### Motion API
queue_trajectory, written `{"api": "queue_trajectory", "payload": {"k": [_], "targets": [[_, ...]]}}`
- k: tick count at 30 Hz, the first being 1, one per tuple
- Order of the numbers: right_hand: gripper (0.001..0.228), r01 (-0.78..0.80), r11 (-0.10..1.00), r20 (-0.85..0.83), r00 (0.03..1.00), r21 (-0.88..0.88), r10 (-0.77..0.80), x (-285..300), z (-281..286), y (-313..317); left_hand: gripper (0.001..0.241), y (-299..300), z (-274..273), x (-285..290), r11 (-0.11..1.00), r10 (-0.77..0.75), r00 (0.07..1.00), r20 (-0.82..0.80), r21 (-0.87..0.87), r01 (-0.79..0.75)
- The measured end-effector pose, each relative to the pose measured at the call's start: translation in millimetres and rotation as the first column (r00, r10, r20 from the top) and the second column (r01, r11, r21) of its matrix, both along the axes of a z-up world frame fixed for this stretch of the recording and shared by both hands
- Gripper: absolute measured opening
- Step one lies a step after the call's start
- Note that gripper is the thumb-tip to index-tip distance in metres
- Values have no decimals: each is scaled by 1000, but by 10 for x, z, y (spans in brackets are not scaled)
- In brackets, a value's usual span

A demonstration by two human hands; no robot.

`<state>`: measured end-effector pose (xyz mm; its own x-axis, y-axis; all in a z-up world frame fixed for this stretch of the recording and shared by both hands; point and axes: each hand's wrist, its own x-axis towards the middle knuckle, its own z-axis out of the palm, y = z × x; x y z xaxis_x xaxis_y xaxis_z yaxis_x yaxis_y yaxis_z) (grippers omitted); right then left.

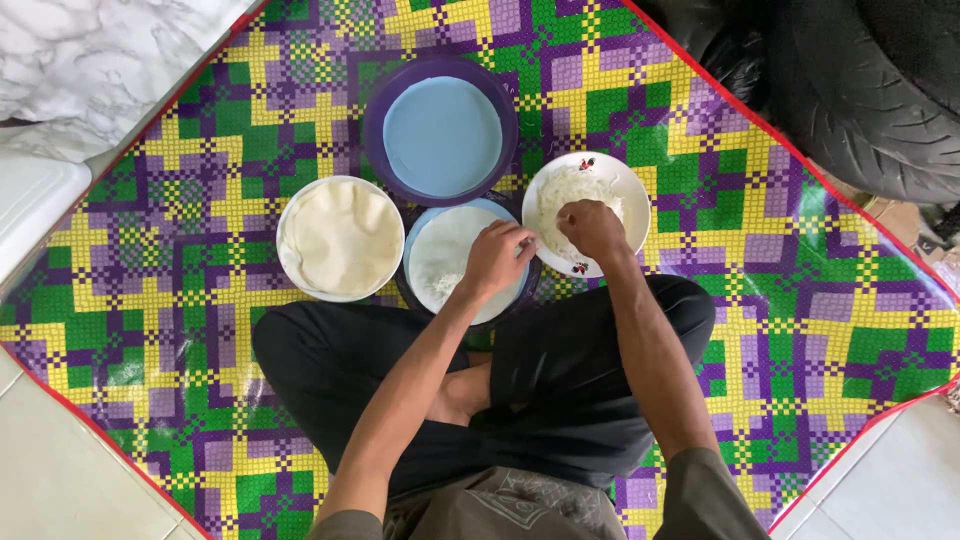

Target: Place shredded coconut filling onto a white circular base in a bowl while sitting on the floor.

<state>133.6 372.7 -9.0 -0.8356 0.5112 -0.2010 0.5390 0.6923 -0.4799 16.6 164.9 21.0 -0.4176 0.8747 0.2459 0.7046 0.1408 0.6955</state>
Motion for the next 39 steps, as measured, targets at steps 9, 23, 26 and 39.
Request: {"api": "queue_trajectory", "payload": {"k": [9,23,26,39], "targets": [[20,-26,991,-262,965,-132,-9,190,351,113,69,659,-521,121,989,36,997,-61,-144,-44],[12,12,988,-310,949,-156,-60,218,472,191,22,822,-483,234,967,147,980,132,190,-171],[14,32,988,-333,939,-151,-82,226,525,180,17,842,-619,204,968,175,983,62,170,-183],[21,98,986,-346,928,-135,-139,263,524,201,73,783,-125,295,995,90,974,208,25,-98]]}}
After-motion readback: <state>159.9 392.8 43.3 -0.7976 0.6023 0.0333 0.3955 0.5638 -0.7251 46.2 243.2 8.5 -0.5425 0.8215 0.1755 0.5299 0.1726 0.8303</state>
